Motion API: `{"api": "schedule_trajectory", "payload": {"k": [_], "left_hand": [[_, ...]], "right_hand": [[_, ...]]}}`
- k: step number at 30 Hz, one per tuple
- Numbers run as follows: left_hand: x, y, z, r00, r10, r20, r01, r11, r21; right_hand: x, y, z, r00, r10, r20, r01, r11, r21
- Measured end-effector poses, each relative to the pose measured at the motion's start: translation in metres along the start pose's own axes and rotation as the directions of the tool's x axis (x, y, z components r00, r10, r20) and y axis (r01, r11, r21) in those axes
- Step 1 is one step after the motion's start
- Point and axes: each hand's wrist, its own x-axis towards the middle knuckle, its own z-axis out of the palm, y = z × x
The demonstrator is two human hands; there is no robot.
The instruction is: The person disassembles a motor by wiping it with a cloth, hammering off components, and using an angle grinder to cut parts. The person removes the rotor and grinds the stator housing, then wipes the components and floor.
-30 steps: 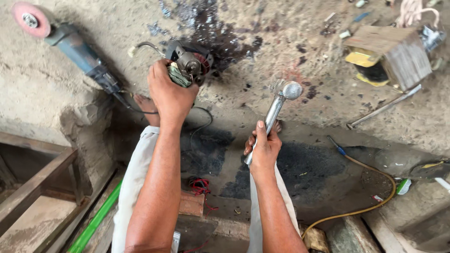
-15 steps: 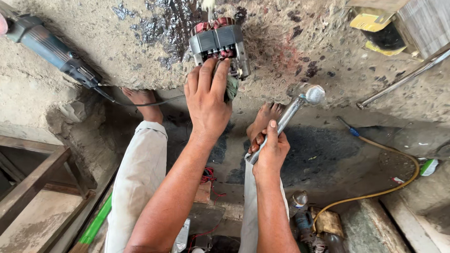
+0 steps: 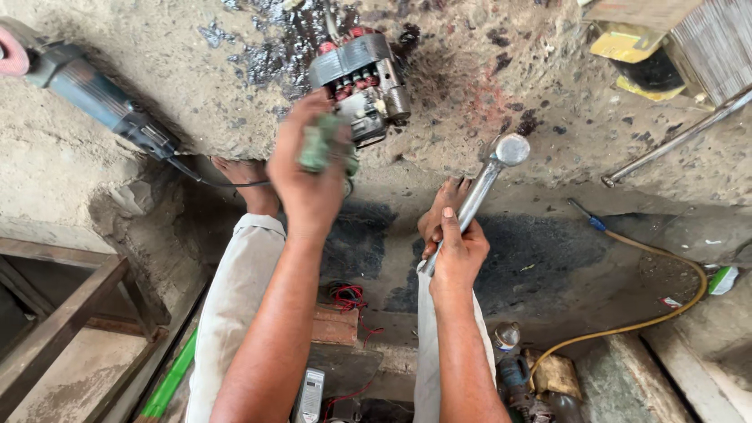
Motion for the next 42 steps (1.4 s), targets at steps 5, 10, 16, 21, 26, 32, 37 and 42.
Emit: {"api": "schedule_trajectory", "payload": {"k": [5, 10, 16, 21, 26, 32, 37, 42], "left_hand": [[0.004, -0.038, -0.040, 0.912, -0.304, -0.275, 0.221, 0.930, -0.293], [0.000, -0.077, -0.072, 0.830, -0.419, -0.367, 0.317, 0.897, -0.308], [0.007, -0.108, -0.096, 0.871, -0.370, -0.322, 0.231, 0.888, -0.397], [-0.014, -0.138, -0.095, 0.964, -0.234, -0.129, 0.200, 0.952, -0.231], [-0.047, -0.142, -0.082, 0.851, -0.508, -0.132, 0.477, 0.854, -0.207], [-0.046, -0.123, -0.059, 0.865, -0.470, -0.179, 0.425, 0.873, -0.237], [-0.042, -0.101, -0.046, 0.896, -0.421, -0.139, 0.352, 0.867, -0.354], [-0.043, -0.041, -0.031, 0.983, -0.146, -0.113, 0.153, 0.987, 0.050]], "right_hand": [[0.002, 0.000, 0.010, 0.999, -0.023, -0.030, 0.022, 0.999, -0.040], [0.002, 0.001, 0.022, 0.993, -0.112, 0.043, 0.115, 0.991, -0.071], [0.024, 0.002, 0.020, 0.953, -0.302, -0.015, 0.301, 0.953, -0.031], [0.091, -0.028, -0.010, 0.696, -0.692, 0.189, 0.552, 0.348, -0.757], [0.176, -0.040, -0.081, 0.602, -0.740, 0.301, 0.562, 0.124, -0.818], [0.270, -0.036, -0.192, 0.672, -0.651, -0.353, -0.007, 0.472, -0.882], [0.305, -0.030, -0.222, 0.682, -0.722, -0.115, 0.072, 0.223, -0.972], [0.213, -0.040, -0.193, 0.730, -0.680, -0.065, 0.553, 0.644, -0.529]]}}
